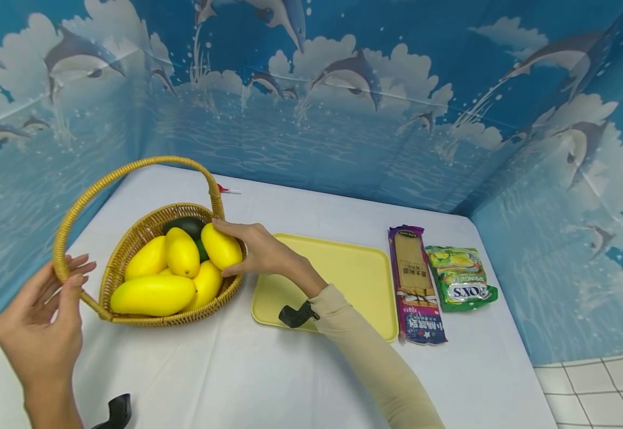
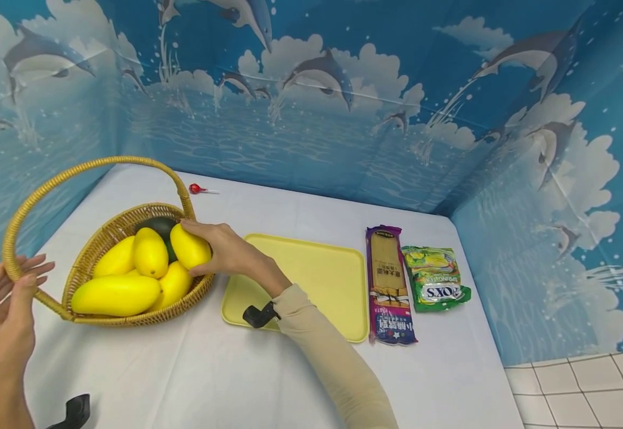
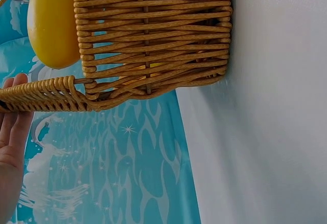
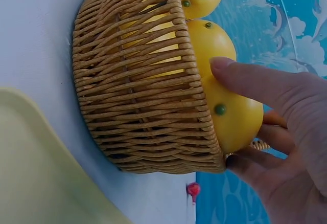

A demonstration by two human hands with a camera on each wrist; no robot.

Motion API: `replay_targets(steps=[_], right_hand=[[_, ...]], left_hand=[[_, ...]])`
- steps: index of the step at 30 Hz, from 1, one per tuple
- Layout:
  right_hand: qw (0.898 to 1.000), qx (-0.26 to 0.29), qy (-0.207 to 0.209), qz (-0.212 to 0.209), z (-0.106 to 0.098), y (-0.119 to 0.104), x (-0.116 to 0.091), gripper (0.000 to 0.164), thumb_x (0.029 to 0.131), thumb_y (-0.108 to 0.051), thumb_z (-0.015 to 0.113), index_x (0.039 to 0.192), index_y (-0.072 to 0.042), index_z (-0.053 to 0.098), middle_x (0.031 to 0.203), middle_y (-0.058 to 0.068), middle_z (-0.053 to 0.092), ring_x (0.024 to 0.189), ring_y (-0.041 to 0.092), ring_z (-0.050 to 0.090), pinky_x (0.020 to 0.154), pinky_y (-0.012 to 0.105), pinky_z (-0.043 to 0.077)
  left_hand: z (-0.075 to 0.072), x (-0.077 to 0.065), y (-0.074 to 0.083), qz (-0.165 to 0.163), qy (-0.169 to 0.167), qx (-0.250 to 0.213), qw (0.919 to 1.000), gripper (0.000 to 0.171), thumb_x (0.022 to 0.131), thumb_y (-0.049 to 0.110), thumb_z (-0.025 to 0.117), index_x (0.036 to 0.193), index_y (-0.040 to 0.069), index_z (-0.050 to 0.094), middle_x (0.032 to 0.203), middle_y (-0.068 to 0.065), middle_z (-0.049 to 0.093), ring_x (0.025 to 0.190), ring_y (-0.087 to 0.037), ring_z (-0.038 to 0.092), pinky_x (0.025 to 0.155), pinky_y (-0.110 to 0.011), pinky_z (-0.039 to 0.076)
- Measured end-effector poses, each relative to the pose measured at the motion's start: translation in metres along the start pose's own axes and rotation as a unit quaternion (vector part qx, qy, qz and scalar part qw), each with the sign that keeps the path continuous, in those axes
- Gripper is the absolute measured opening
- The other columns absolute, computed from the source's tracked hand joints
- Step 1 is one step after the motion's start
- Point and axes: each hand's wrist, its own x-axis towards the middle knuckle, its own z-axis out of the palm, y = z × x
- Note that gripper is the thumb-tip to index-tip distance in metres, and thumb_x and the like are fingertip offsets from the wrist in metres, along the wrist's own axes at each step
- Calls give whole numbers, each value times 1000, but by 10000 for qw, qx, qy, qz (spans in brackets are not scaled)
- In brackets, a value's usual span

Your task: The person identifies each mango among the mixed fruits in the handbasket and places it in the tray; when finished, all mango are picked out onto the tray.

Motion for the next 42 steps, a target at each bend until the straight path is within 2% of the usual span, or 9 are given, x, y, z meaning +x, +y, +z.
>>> replay_targets(steps=[4,11,17,27,31,38,42], right_hand=[[9997,206,71,-69,-1,1,-5,94,90,-19,91,166,-2,37,170,14,42,155,25,44,125,24,39],[9947,966,181,-302,-11,0,-14,91,92,-15,88,166,-1,38,169,14,44,155,22,45,119,25,47],[9891,1381,237,-444,-23,6,-23,87,92,-9,85,166,-1,38,170,15,43,156,20,42,118,29,49],[9834,1735,486,-222,-33,23,-43,83,91,-3,77,165,-2,41,169,15,43,156,22,43,120,33,48],[9818,1799,600,-49,-37,31,-53,82,90,-2,77,164,-3,42,170,16,43,156,24,43,120,37,48],[9788,1887,754,255,-45,48,-70,80,91,0,77,163,-4,44,170,14,42,157,25,42,119,39,49],[9749,2036,798,410,-45,58,-80,80,91,1,78,163,-4,43,172,13,39,159,26,39,119,38,49]], left_hand=[[0,0,0,-18,-11,17,10000,37,104,3,68,141,4,70,130,-27,73,113,0,73,94,-12,57],[-1,-1,2,-53,3,113,9999,36,106,5,66,141,5,70,131,-26,73,115,0,73,95,-12,57],[0,-1,3,-343,145,271,9989,36,106,7,68,141,10,71,132,-17,75,114,-1,74,96,-14,57],[0,-3,1,-243,112,257,9993,36,106,7,67,142,9,69,132,-20,74,114,0,73,96,-13,57],[0,-4,1,-120,51,177,9998,37,106,6,67,143,6,68,132,-24,73,115,0,73,97,-13,57],[3,-3,5,-545,187,489,9971,36,107,10,67,142,13,71,132,-10,76,114,-1,73,97,-15,57],[3,-2,5,-503,180,464,9975,35,107,10,67,142,13,71,132,-11,76,114,0,73,97,-15,57]])
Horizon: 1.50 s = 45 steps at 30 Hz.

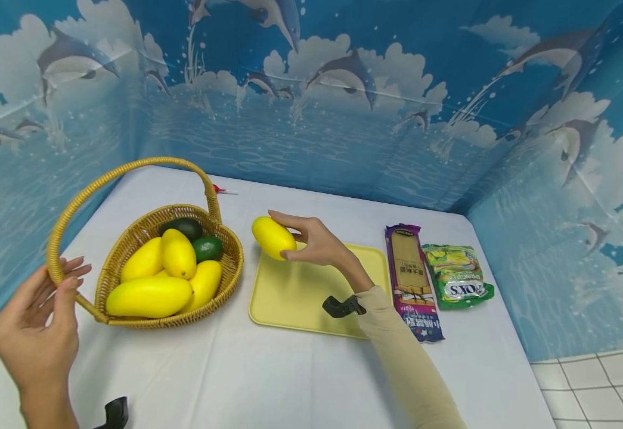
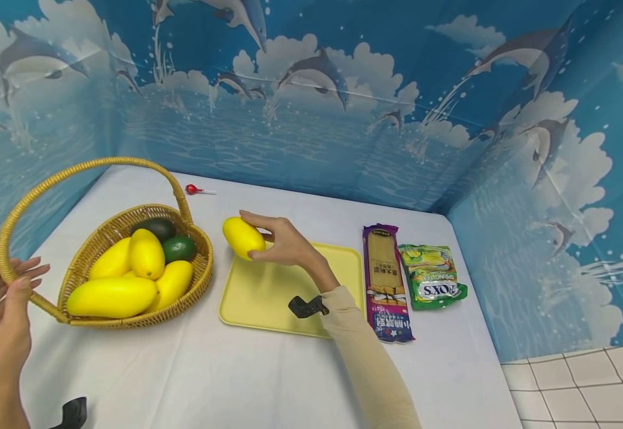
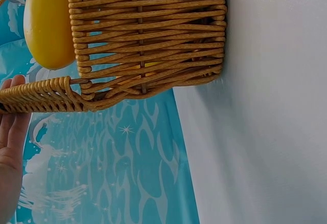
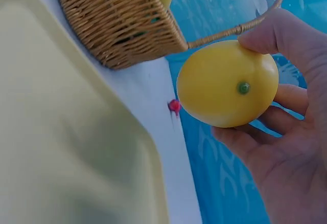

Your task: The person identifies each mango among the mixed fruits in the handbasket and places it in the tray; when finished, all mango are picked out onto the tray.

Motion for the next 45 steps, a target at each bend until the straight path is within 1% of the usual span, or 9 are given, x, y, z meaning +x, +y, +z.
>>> replay_targets(steps=[2,6,10,13,25,33,38,42,45], right_hand=[[10000,39,18,86,-2,6,-4,80,91,1,77,163,-4,43,172,13,38,159,26,38,119,37,49],[9997,107,25,211,-4,19,-10,79,91,3,76,163,0,43,171,17,40,159,29,38,120,37,48],[9995,126,14,302,-6,29,-14,78,92,3,77,162,1,43,169,21,42,158,33,39,122,40,46],[9992,143,29,367,-6,35,-16,79,91,3,78,162,1,44,168,21,42,157,34,40,122,42,46],[9986,97,-121,506,-5,50,-19,80,91,1,76,162,7,40,169,26,39,157,36,39,125,50,41],[9981,45,-208,583,-6,53,-20,83,89,6,75,164,5,38,171,23,36,159,37,35,128,54,37],[9966,-256,-196,753,-7,51,-21,85,88,8,75,164,3,38,171,20,38,159,37,35,127,54,38],[9940,-750,-84,793,-7,50,-20,85,88,5,77,164,3,39,170,20,41,156,37,40,125,53,42],[9904,-1145,91,772,-7,51,-19,82,87,3,78,162,3,43,168,19,44,154,37,44,123,50,46]], left_hand=[[-1,0,-2,129,-57,-77,9999,36,107,10,67,143,12,70,132,-15,75,114,0,73,97,-14,57],[-2,0,-7,344,-152,-170,9991,38,107,9,66,145,9,68,132,-23,73,114,3,72,97,-12,56],[-3,0,-9,425,-168,-211,9987,38,107,9,67,145,8,68,132,-24,73,114,3,72,97,-12,56],[-3,0,-9,476,-178,-257,9984,38,107,8,66,144,8,68,132,-25,73,114,3,72,96,-12,56],[-2,-1,-6,317,-154,-109,9993,37,107,9,67,144,9,68,133,-22,73,115,4,71,97,-12,56],[-2,0,-8,366,-126,-157,9991,37,107,9,67,143,8,68,132,-23,73,115,2,72,97,-12,57],[-2,0,-8,346,-138,-157,9992,37,107,9,67,143,8,69,132,-22,73,115,2,72,97,-13,57],[-2,0,-8,423,-158,-211,9988,36,107,8,67,143,7,69,132,-24,73,115,2,72,97,-13,56],[-2,0,-8,433,-155,-219,9987,36,107,9,67,142,7,69,131,-24,73,114,3,72,96,-12,57]])
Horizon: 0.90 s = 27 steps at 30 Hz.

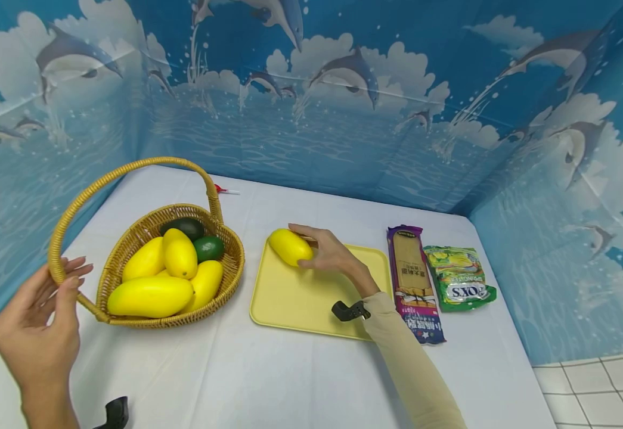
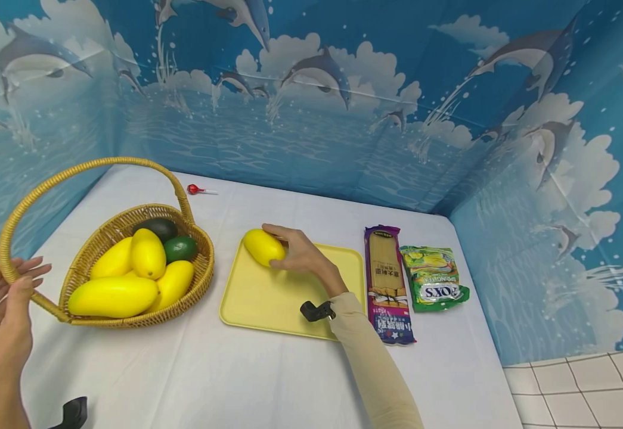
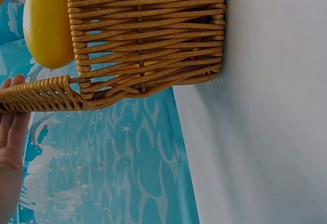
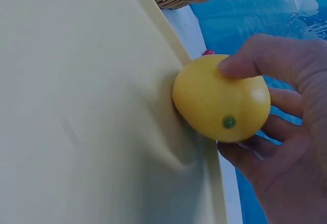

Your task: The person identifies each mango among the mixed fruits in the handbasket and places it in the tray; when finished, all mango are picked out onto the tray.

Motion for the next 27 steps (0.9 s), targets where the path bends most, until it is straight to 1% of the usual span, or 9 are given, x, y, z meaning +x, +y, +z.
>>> replay_targets(steps=[5,9,12,14,16,20,22,24,27], right_hand=[[9980,-557,304,-6,-2,0,1,77,85,2,80,157,0,53,162,18,51,151,37,47,119,50,50],[9952,-925,330,-45,-2,-1,2,76,85,-2,83,156,0,54,158,19,54,148,38,50,122,53,46],[9927,-1162,314,-83,-2,-2,3,76,87,-7,87,156,0,54,153,20,57,143,39,53,122,55,45],[9910,-1296,318,-109,-2,-2,4,76,88,-10,88,155,1,54,150,20,59,139,39,56,119,55,47],[9896,-1402,308,-78,-2,-2,5,76,89,-12,89,155,2,54,149,20,60,138,38,57,119,54,47],[9903,-1379,176,65,-5,-1,7,76,91,-11,86,157,2,52,155,18,58,143,38,55,122,54,44],[9917,-1275,55,138,-7,-1,7,76,91,-9,84,158,1,50,158,17,56,144,38,54,122,55,44],[9926,-1207,-56,137,-8,-1,7,76,92,-7,81,160,0,48,160,17,55,143,37,55,121,54,45],[9926,-1201,-131,92,-7,0,7,77,93,-9,81,161,0,46,160,18,54,142,38,55,121,54,45]], left_hand=[[0,0,1,-50,7,23,10000,36,107,9,67,143,8,69,131,-24,73,114,3,72,96,-12,56],[0,0,1,-117,23,63,9999,36,107,9,67,143,8,69,131,-23,74,114,2,72,97,-12,56],[1,1,1,-186,37,98,9998,36,107,10,67,143,9,69,132,-20,74,114,2,72,97,-13,56],[2,1,0,-140,35,36,9999,36,106,9,67,142,9,70,132,-20,74,114,1,73,97,-13,57],[2,1,0,-13,13,-68,10000,35,106,8,67,141,7,70,131,-23,74,114,1,73,96,-12,57],[1,2,-1,124,-28,-146,9998,35,106,7,67,141,5,70,130,-26,73,114,1,73,95,-11,57],[1,2,0,94,-38,-82,9999,35,107,8,66,142,6,70,131,-25,73,114,2,72,95,-11,56],[1,1,0,-39,-13,26,10000,35,107,10,66,142,8,70,132,-22,74,114,2,72,96,-12,56],[1,1,1,-136,3,114,9998,36,107,11,66,143,9,69,132,-21,74,114,3,72,97,-12,56]])
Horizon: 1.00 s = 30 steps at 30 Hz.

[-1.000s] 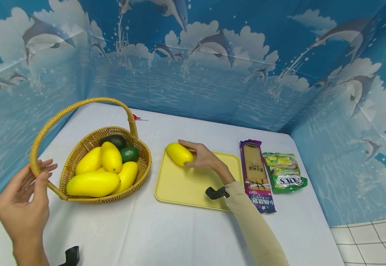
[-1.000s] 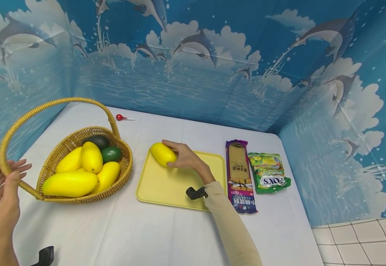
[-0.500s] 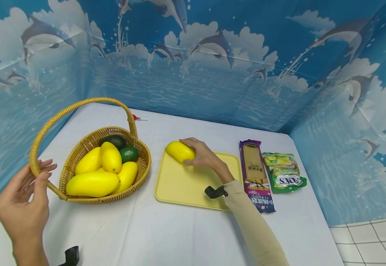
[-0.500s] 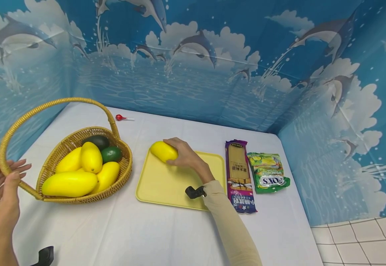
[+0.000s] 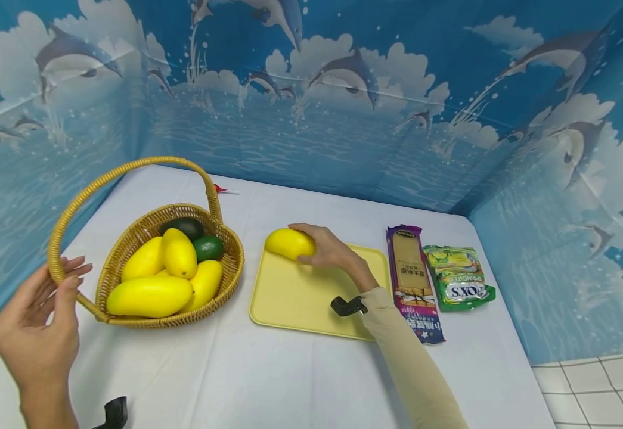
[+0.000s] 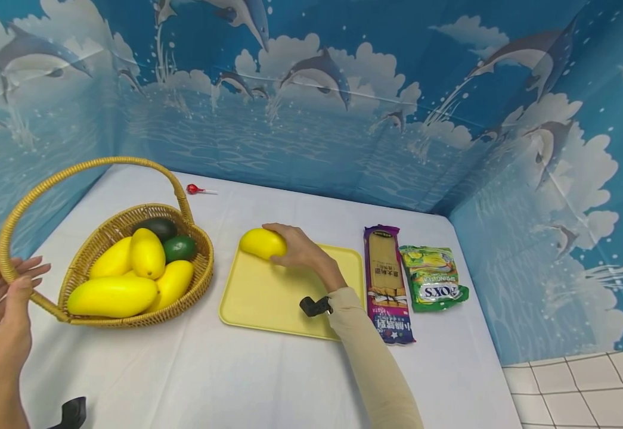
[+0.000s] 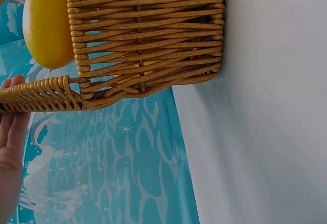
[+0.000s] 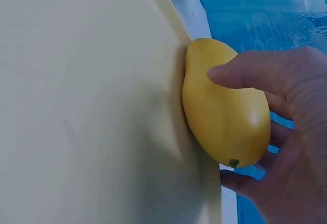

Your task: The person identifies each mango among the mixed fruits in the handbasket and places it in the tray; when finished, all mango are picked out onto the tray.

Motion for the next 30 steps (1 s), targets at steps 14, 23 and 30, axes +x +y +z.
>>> replay_targets(steps=[14,23,30], right_hand=[[9998,166,-130,4,0,0,2,78,93,-4,77,163,0,42,165,18,48,150,39,47,127,56,37],[9998,158,61,-96,1,0,0,81,91,-4,83,162,-1,45,164,18,49,152,40,45,127,57,37],[10000,49,56,-5,0,-1,-2,82,91,-7,85,162,-1,45,165,17,48,154,39,43,128,56,36]], left_hand=[[0,1,-2,208,-32,-172,9996,35,107,9,66,142,7,70,130,-26,73,114,1,72,96,-11,56],[0,0,-3,124,-15,-147,9998,36,107,8,67,142,7,69,131,-24,74,113,1,73,96,-12,56],[0,1,-2,226,-12,-238,9995,36,106,7,67,142,6,69,130,-26,73,113,1,73,95,-11,57]])
